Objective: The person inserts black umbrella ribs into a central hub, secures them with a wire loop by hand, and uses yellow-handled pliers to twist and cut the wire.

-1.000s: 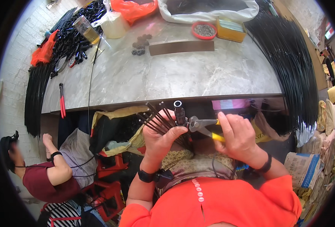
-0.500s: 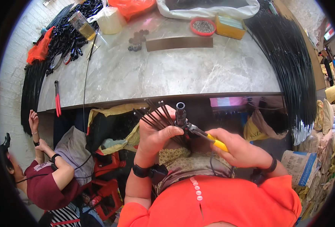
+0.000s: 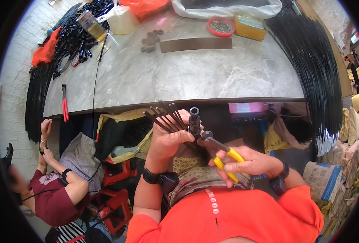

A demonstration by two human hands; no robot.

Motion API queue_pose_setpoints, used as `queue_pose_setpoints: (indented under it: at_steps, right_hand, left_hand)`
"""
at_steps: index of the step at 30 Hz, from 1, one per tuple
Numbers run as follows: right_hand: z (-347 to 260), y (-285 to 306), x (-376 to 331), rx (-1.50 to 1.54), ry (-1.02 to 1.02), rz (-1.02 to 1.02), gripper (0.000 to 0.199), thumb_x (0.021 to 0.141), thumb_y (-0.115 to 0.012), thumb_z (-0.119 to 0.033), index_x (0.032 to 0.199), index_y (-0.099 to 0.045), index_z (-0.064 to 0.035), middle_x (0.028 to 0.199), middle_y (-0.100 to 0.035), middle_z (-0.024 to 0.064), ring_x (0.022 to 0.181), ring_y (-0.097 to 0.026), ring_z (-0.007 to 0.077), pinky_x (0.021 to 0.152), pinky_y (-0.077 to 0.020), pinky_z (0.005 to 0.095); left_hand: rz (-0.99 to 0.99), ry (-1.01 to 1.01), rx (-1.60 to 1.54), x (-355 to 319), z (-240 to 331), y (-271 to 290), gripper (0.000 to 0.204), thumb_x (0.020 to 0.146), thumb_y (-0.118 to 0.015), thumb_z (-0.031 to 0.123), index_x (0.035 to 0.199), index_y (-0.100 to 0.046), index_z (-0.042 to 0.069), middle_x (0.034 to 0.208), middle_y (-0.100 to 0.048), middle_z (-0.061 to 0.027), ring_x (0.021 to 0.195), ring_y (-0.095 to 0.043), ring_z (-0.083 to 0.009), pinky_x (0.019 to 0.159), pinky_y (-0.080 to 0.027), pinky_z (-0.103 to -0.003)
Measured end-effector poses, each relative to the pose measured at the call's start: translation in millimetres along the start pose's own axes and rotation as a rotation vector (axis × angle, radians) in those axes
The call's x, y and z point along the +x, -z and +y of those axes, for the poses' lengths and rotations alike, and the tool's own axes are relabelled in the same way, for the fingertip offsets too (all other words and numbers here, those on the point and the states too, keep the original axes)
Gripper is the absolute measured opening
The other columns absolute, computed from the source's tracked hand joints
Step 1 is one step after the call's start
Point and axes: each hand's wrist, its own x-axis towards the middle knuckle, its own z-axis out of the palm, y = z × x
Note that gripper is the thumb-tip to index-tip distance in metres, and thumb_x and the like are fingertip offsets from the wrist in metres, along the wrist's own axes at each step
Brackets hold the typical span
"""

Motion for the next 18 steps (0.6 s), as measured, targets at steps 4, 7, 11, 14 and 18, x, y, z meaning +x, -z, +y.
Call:
queue_pose_setpoints:
  at_steps: [4, 7, 11, 14, 18]
  right_hand:
    - [2.5, -3.6, 4.8, 0.085, -0.001, -0.027, 0.043, 0.103, -0.054, -0.026, 0.130, -0.046, 0.0063, 0.088, -0.061, 0.0078, 0.076, -0.066, 0.0149, 0.070, -0.0542, 0.0291]
    - [3.4, -2.9, 6.9, 0.114, 0.005, -0.026, 0.043, 0.102, -0.054, -0.028, 0.128, -0.048, 0.0062, 0.086, -0.061, 0.0078, 0.073, -0.065, 0.0148, 0.068, -0.0534, 0.0288]
    - [9.8, 3.9, 10.6, 0.167, 0.036, -0.127, 0.044, 0.101, -0.056, -0.031, 0.125, -0.051, 0.0054, 0.085, -0.060, 0.0072, 0.069, -0.063, 0.0141, 0.064, -0.0524, 0.0288]
    - [9.0, 6.3, 10.9, 0.176, -0.005, -0.129, 0.044, 0.101, -0.057, -0.032, 0.125, -0.052, 0.0050, 0.085, -0.061, 0.0078, 0.070, -0.064, 0.0151, 0.064, -0.0533, 0.0290]
    - [6.1, 4.2, 9.1, 0.152, -0.022, -0.086, 0.046, 0.101, -0.055, -0.033, 0.127, -0.051, 0.0057, 0.087, -0.063, 0.0100, 0.077, -0.067, 0.0174, 0.069, -0.0551, 0.0293]
  left_hand:
    - [0.008, 0.027, -0.049, -1.3, -0.3, 3.0, 0.035, 0.071, -0.078, -0.009, 0.103, -0.066, 0.000, 0.100, -0.067, -0.0145, 0.090, -0.070, -0.0274, 0.078, -0.059, -0.039]
    - [0.002, 0.043, -0.046, -0.3, 0.5, 5.7, 0.036, 0.070, -0.078, -0.010, 0.102, -0.066, 0.000, 0.100, -0.067, -0.0143, 0.090, -0.070, -0.0269, 0.080, -0.059, -0.039]
    - [-0.012, 0.027, -0.042, 0.0, 0.0, 4.4, 0.035, 0.070, -0.078, -0.011, 0.101, -0.065, -0.001, 0.100, -0.067, -0.0141, 0.091, -0.070, -0.0266, 0.080, -0.058, -0.039]
    - [0.003, 0.037, -0.027, -0.8, -0.7, 5.1, 0.035, 0.071, -0.078, -0.010, 0.102, -0.066, -0.001, 0.101, -0.067, -0.0142, 0.091, -0.070, -0.0267, 0.081, -0.058, -0.040]
    - [-0.006, 0.019, -0.040, -0.9, -0.6, 6.7, 0.035, 0.071, -0.078, -0.008, 0.103, -0.066, -0.001, 0.103, -0.067, -0.0156, 0.093, -0.070, -0.0273, 0.082, -0.058, -0.041]
